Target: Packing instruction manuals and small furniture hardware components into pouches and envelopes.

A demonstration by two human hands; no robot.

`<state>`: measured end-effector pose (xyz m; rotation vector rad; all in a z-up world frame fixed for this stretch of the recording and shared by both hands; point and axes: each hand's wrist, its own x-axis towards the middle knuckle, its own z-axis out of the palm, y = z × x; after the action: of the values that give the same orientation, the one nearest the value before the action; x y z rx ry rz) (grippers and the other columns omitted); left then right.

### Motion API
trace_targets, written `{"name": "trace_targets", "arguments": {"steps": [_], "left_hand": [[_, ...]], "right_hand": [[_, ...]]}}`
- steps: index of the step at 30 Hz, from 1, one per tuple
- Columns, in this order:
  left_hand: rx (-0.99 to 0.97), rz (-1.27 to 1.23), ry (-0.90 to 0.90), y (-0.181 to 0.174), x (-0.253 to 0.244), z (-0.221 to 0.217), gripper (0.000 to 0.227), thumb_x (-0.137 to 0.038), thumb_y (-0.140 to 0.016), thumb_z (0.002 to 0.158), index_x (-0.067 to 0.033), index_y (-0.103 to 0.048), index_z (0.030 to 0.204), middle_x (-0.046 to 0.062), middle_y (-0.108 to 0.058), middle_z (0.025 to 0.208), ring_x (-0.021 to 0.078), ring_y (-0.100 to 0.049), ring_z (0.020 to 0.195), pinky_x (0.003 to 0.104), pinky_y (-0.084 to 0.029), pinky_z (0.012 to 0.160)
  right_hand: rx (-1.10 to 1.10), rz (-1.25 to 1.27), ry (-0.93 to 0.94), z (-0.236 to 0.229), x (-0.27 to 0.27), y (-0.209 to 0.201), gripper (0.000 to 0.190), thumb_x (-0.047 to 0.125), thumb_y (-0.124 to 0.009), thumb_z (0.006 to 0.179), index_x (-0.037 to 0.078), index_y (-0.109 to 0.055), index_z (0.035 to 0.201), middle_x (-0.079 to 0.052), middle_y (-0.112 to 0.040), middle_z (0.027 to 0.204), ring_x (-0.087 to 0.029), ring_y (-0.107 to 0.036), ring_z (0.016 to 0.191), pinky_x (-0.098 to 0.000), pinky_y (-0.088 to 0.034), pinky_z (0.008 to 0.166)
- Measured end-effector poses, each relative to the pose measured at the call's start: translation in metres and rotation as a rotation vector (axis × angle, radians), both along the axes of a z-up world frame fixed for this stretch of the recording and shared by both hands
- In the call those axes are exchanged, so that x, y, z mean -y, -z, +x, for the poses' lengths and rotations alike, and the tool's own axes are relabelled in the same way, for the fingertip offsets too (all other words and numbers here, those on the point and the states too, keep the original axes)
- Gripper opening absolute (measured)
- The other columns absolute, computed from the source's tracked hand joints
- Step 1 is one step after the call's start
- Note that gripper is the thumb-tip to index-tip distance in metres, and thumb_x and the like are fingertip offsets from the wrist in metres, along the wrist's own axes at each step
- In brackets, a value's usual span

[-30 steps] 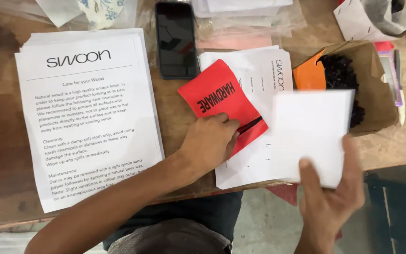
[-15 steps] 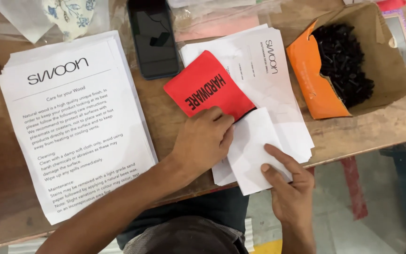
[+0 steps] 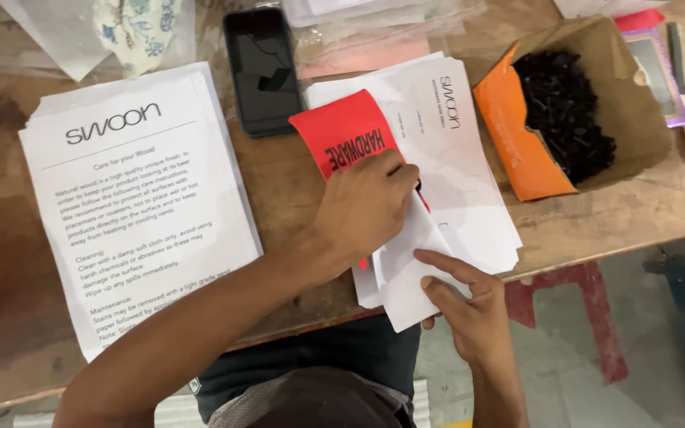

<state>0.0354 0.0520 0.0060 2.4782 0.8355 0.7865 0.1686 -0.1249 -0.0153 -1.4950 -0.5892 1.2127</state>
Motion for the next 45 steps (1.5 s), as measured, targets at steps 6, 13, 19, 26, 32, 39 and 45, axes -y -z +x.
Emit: {"name": "trace_targets", "arguments": {"steps": [6,13,19,26,32,39,45], "left_hand": [[-0.098,0.266,0.158,0.002,0.016,-0.013,0.032,-0.011,-0.068,0.076,-0.0037,-0.067,0.107,0.006,-0.060,0.100,0.0233,-0.066,0.093,0.038,-0.057,0.063],[0.080,0.232,0.243,-0.012,0.015,-0.035,0.031,-0.009,-0.066,0.086,-0.0063,-0.069,0.116,0.003,-0.061,0.107,0.0214,-0.065,0.096,0.035,-0.057,0.069],[-0.124,0.368,0.102,-0.013,0.018,-0.050,0.033,-0.010,-0.067,0.083,-0.0035,-0.069,0.115,0.006,-0.062,0.107,0.0226,-0.065,0.095,0.034,-0.057,0.066],[0.050,0.271,0.143,-0.027,0.029,-0.049,0.032,-0.011,-0.067,0.083,-0.0042,-0.069,0.115,0.006,-0.061,0.104,0.0235,-0.065,0.094,0.038,-0.057,0.076],[0.110,0.175,0.067,-0.034,0.026,-0.050,0.029,-0.011,-0.068,0.085,-0.0054,-0.069,0.114,0.005,-0.061,0.103,0.0238,-0.065,0.091,0.037,-0.058,0.076],[0.074,0.160,0.108,-0.024,0.036,-0.049,0.033,-0.010,-0.068,0.083,-0.0043,-0.068,0.116,0.007,-0.060,0.107,0.0243,-0.065,0.094,0.038,-0.058,0.078],[0.084,0.080,0.139,-0.021,0.040,-0.053,0.036,-0.007,-0.068,0.081,-0.0022,-0.067,0.117,0.008,-0.060,0.106,0.0258,-0.065,0.096,0.038,-0.057,0.075]], "right_hand": [[-0.034,0.082,0.104,-0.008,-0.013,-0.018,0.036,-0.009,-0.063,0.086,-0.008,-0.070,0.122,-0.010,-0.071,0.084,-0.013,-0.062,0.058,-0.0287,-0.051,0.046],[-0.046,0.163,0.081,-0.006,-0.011,0.008,0.023,-0.011,-0.065,0.088,-0.010,-0.074,0.109,-0.012,-0.072,0.088,-0.014,-0.065,0.065,-0.0277,-0.052,0.051],[-0.002,0.397,0.165,-0.001,-0.010,0.026,0.010,-0.015,-0.067,0.092,-0.008,-0.072,0.097,-0.011,-0.071,0.098,-0.013,-0.066,0.092,-0.0241,-0.053,0.085],[-0.058,0.425,0.222,0.002,-0.018,0.026,0.009,-0.010,-0.067,0.100,-0.008,-0.067,0.109,-0.012,-0.068,0.101,-0.015,-0.060,0.093,-0.0270,-0.049,0.085],[-0.095,0.565,-0.011,-0.016,-0.022,-0.025,0.075,-0.001,-0.075,0.090,0.007,-0.031,0.150,-0.014,-0.058,0.139,-0.020,-0.060,0.127,-0.0366,-0.051,0.108],[-0.198,0.562,-0.118,0.008,0.006,0.039,0.069,0.010,-0.082,0.090,-0.002,-0.046,0.147,-0.010,-0.061,0.138,-0.021,-0.061,0.128,-0.0378,-0.051,0.110],[-0.242,0.363,0.048,-0.011,-0.015,0.006,0.041,0.012,-0.074,0.093,-0.004,-0.061,0.129,-0.011,-0.070,0.121,-0.020,-0.067,0.111,-0.0358,-0.054,0.101]]}}
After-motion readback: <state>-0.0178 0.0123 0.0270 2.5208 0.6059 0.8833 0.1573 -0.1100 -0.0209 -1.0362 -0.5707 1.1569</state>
